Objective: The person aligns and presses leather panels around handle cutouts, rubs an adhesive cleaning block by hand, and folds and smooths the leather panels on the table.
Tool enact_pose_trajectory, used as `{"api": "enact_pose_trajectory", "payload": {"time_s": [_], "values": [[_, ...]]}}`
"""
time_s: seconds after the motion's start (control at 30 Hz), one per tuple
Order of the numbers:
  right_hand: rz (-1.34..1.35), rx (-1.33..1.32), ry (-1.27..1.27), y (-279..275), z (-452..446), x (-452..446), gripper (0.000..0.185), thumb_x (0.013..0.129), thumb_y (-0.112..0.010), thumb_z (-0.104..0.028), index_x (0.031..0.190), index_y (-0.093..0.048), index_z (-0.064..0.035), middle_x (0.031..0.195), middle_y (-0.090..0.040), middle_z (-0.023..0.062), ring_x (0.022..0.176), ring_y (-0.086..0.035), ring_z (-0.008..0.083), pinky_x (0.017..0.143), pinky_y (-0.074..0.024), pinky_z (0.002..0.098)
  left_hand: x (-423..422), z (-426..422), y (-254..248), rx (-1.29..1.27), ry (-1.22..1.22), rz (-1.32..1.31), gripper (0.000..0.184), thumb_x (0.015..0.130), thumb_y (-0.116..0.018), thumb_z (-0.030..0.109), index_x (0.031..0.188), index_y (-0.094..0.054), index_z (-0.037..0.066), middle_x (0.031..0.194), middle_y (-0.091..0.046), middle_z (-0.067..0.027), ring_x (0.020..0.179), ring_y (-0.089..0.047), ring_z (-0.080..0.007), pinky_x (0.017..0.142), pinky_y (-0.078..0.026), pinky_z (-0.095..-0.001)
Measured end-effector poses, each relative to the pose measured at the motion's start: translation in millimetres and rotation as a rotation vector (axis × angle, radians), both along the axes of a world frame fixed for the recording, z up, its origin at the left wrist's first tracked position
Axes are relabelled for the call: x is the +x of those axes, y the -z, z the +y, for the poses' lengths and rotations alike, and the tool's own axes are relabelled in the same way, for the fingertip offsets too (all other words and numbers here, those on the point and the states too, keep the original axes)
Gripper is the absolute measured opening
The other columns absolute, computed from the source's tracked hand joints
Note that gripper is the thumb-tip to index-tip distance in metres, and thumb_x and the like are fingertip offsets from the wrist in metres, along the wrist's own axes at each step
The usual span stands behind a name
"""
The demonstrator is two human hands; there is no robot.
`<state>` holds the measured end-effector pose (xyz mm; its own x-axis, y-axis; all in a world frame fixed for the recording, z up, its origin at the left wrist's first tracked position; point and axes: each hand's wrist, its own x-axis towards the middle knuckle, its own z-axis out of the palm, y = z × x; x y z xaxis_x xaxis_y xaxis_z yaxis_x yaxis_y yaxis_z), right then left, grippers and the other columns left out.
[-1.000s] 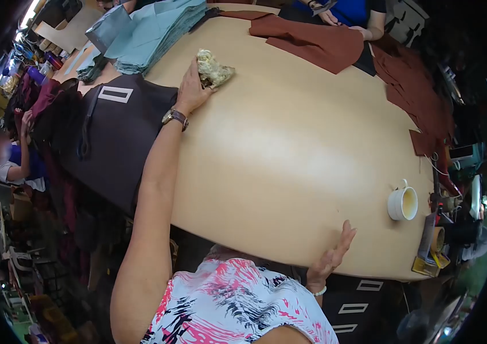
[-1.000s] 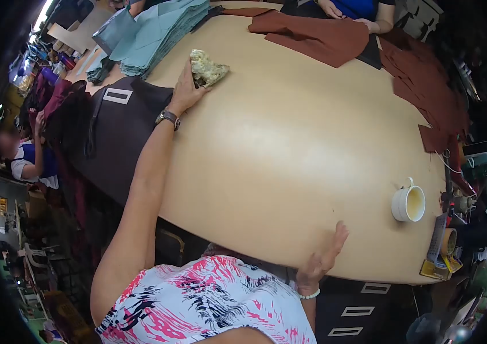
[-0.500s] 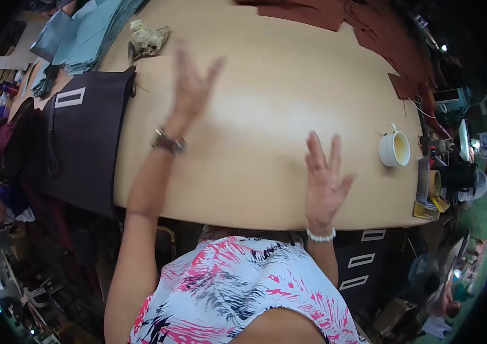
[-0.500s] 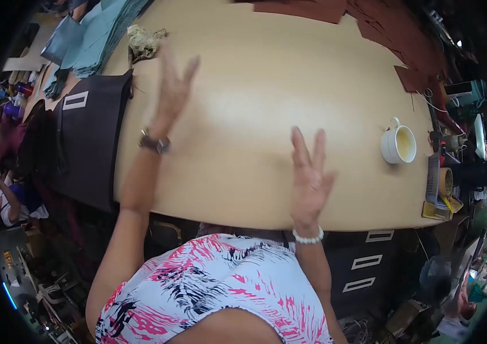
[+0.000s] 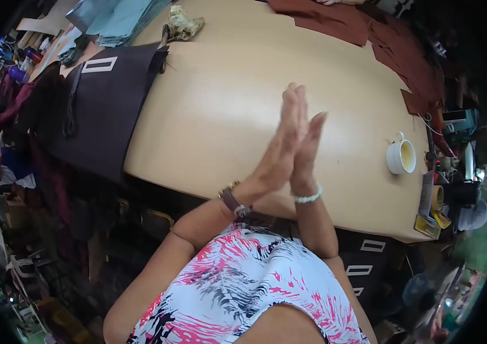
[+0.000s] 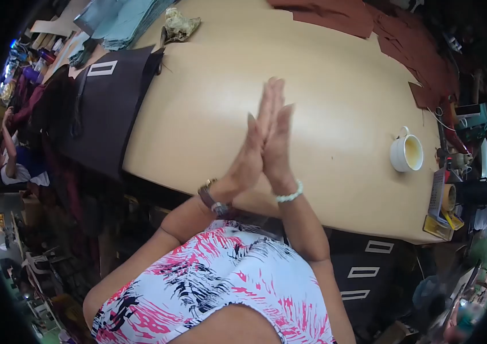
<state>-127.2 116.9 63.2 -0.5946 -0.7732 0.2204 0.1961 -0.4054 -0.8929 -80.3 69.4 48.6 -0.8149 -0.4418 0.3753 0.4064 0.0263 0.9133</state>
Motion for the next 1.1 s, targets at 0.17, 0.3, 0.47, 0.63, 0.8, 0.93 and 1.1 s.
{"api": "enact_pose_trajectory", "payload": {"time_s": [0.17, 0.3, 0.47, 0.63, 0.8, 0.93, 1.1], "values": [[0.120, 0.101, -0.149, 11, 8, 53, 0.085, 0.089, -0.010, -0.064, 0.143, 0.004, -0.0002, 0.151, 0.007, 0.0106, 0.139, 0.007, 0.0229, 0.111, 0.0030, 0.0350, -9, -63, -6, 0.229, -0.067, -0.175, 0.081, 0.089, -0.008, 0.063, 0.143, 0.002, 0.003, 0.151, 0.004, -0.0167, 0.139, 0.006, -0.0254, 0.111, 0.003, -0.0364], [0.057, 0.099, -0.057, 10, -11, 30, 0.081, 0.091, -0.012, -0.062, 0.144, 0.000, -0.0012, 0.152, 0.002, 0.0113, 0.140, 0.003, 0.0229, 0.112, -0.0004, 0.0342, 4, -30, -1, 0.160, -0.080, -0.063, 0.080, 0.093, -0.014, 0.058, 0.142, 0.001, -0.003, 0.150, 0.006, -0.0172, 0.138, 0.010, -0.0260, 0.111, 0.006, -0.0359], [-0.049, 0.040, -0.119, 18, -23, 15, 0.078, 0.093, -0.014, -0.059, 0.144, 0.002, -0.0032, 0.152, 0.000, 0.0112, 0.140, 0.000, 0.0227, 0.112, -0.0022, 0.0341, 10, -27, -2, -0.042, -0.145, -0.161, 0.089, 0.086, -0.003, 0.068, 0.142, 0.002, -0.002, 0.151, 0.000, -0.0154, 0.139, 0.004, -0.0238, 0.112, 0.004, -0.0353], [0.229, 0.019, 0.027, 22, -13, 60, 0.075, 0.095, -0.017, -0.053, 0.142, 0.004, 0.0017, 0.151, -0.002, 0.0137, 0.139, -0.005, 0.0239, 0.111, -0.0080, 0.0336, -18, -69, -5, 0.429, -0.032, -0.130, 0.084, 0.088, -0.006, 0.065, 0.144, 0.002, 0.003, 0.151, -0.001, -0.0125, 0.140, 0.002, -0.0240, 0.112, 0.002, -0.0349], [-0.010, 0.045, 0.131, -4, -6, 2, 0.069, 0.096, -0.019, -0.048, 0.144, -0.006, -0.0001, 0.151, -0.002, 0.0142, 0.139, -0.006, 0.0256, 0.111, -0.0096, 0.0337, 1, 8, 7, 0.140, -0.026, -0.104, 0.077, 0.094, -0.013, 0.056, 0.142, 0.000, -0.003, 0.151, -0.002, -0.0170, 0.139, 0.000, -0.0264, 0.112, -0.001, -0.0344], [0.561, 0.116, 0.163, 21, 6, 25, 0.071, 0.089, -0.039, -0.031, 0.144, -0.005, -0.0021, 0.151, 0.002, 0.0178, 0.139, 0.002, 0.0345, 0.108, -0.0034, 0.0490, 3, -16, -1, 0.247, 0.088, -0.052, 0.078, 0.094, -0.015, 0.057, 0.142, 0.000, -0.002, 0.150, -0.005, -0.0162, 0.139, -0.005, -0.0258, 0.112, -0.005, -0.0375], [0.892, 0.393, 0.120, 19, 22, 32, 0.079, 0.082, -0.049, -0.021, 0.144, -0.006, -0.0023, 0.150, -0.004, 0.0211, 0.137, -0.003, 0.0423, 0.102, -0.0013, 0.0653, -6, -47, -17, 0.549, 0.154, -0.191, 0.075, 0.095, -0.019, 0.054, 0.143, -0.002, -0.001, 0.151, -0.006, -0.0157, 0.139, -0.011, -0.0245, 0.112, -0.008, -0.0381]]}}
